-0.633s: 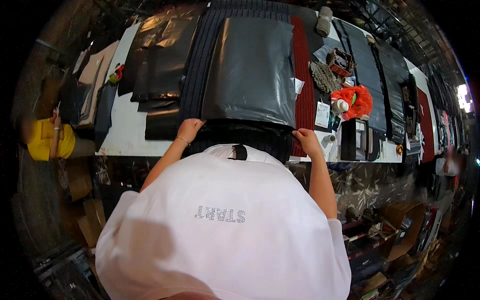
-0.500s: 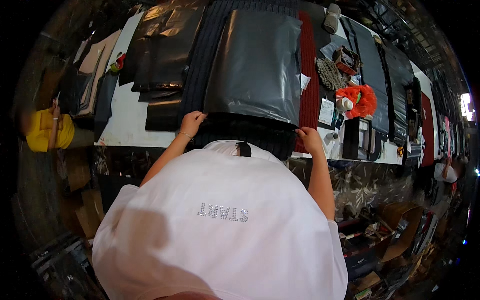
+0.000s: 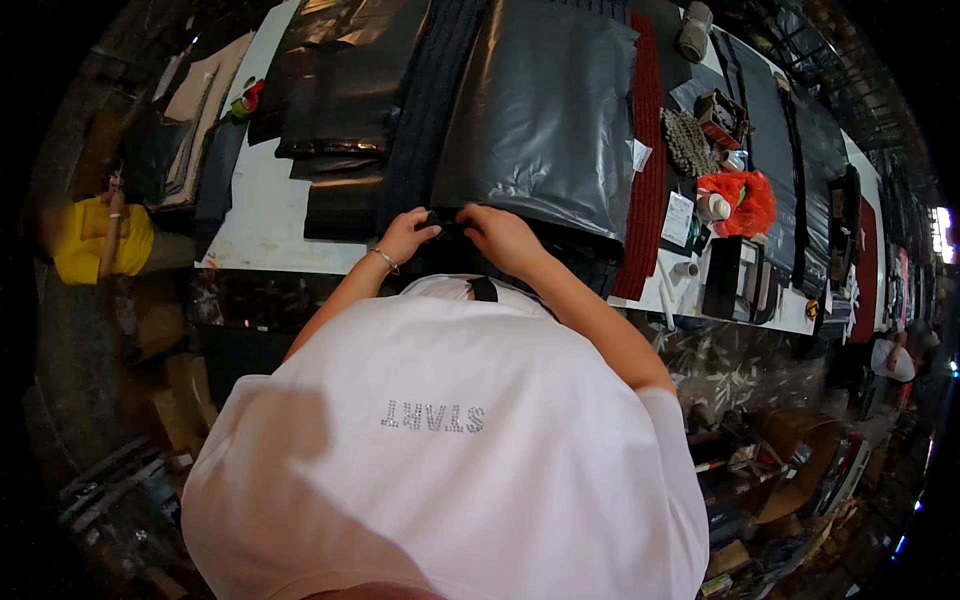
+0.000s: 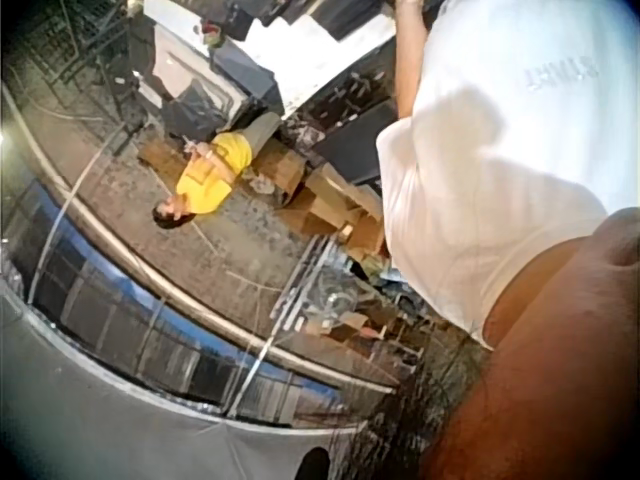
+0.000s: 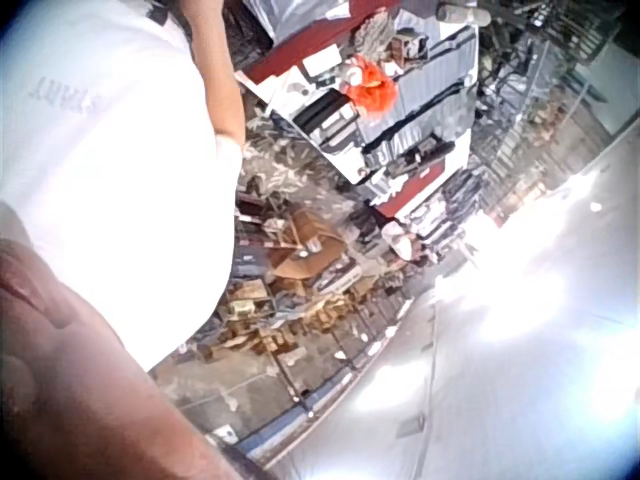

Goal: The person folds black rubber mats and inserts them into grey plastic shipping bags, then applies a shipping label to the outside of each bag.

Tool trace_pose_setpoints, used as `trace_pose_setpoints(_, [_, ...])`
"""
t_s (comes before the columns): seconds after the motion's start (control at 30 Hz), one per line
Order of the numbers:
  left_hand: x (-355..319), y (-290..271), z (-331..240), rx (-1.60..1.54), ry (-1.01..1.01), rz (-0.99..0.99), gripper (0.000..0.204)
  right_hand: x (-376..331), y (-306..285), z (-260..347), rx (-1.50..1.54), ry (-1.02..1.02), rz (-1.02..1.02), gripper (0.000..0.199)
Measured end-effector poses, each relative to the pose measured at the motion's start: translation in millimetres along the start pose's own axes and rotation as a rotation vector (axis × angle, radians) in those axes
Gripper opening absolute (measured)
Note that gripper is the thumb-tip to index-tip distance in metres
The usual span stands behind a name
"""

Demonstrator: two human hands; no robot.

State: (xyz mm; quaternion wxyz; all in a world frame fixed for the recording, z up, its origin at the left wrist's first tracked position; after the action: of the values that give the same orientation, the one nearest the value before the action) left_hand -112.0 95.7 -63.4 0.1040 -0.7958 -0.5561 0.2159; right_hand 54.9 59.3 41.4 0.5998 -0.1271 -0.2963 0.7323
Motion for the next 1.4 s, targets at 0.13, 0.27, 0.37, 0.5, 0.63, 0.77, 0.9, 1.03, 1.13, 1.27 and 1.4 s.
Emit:
trace_pose_setpoints(0.13, [0.1,-2.7,-2.7,0.062,0.161,0.023,0.015,37.6,48.9,0.3,-0.126,0.003,0.051,0.020])
trace_pose_setpoints(0.27, [-6.5,-1.9,-11.1,-0.076,0.099,0.022,0.017,34.0,57.3,2.7,-0.181,-0.065,0.047,0.016])
trace_pose_setpoints(0.37, [-8.6,2.1,24.6,-0.247,-0.124,0.142,0.012,6.9,29.0,4.6,-0.025,0.007,0.004,0.017])
trace_pose_setpoints(0.5, [-12.7,6.4,52.8,-0.421,-0.433,0.235,0.016,-121.8,-26.0,-92.5,0.594,0.720,0.130,0.018])
trace_pose_setpoints(0.63, [18.2,-27.5,45.2,-0.253,-0.347,0.226,0.055,-394.3,-115.0,-197.9,0.099,1.310,0.067,0.018])
trace_pose_setpoints(0.77, [84.4,-53.6,-78.0,0.247,0.427,-0.194,0.041,-672.6,-158.7,-234.7,-0.756,1.598,0.745,0.042])
trace_pose_setpoints(0.9, [104.4,49.7,-204.3,0.610,0.806,-0.034,0.048,-567.7,-85.8,-260.7,-0.693,1.030,0.538,0.044])
trace_pose_setpoints(1.03, [74.4,141.6,-202.7,0.950,1.135,0.167,0.062,-308.9,-141.5,-199.7,-0.107,0.889,-0.574,0.034])
trace_pose_setpoints(1.13, [68.2,157.6,-184.9,1.089,1.109,0.336,0.067,-221.5,-140.8,-185.6,0.202,0.751,-0.636,0.052])
trace_pose_setpoints(1.27, [67.2,162.0,-161.1,1.080,1.187,0.309,0.071,-184.3,-123.4,-189.0,0.116,0.979,-0.287,0.030])
trace_pose_setpoints(1.4, [69.9,161.9,-152.3,1.077,1.192,0.265,0.068,-177.1,-112.1,-181.3,0.640,1.054,-0.246,0.022])
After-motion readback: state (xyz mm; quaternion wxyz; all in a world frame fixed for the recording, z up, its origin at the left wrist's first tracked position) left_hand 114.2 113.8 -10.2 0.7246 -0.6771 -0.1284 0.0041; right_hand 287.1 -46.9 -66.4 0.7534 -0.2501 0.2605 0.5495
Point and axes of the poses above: each hand's wrist, its own x-axis towards the middle knuckle, its own y-axis out of the palm, z = x × y, the point moved 9 cm from there along x, towards the middle knuckle, and after that the axes turned 12 degrees about -z, right-handed, at the moved point
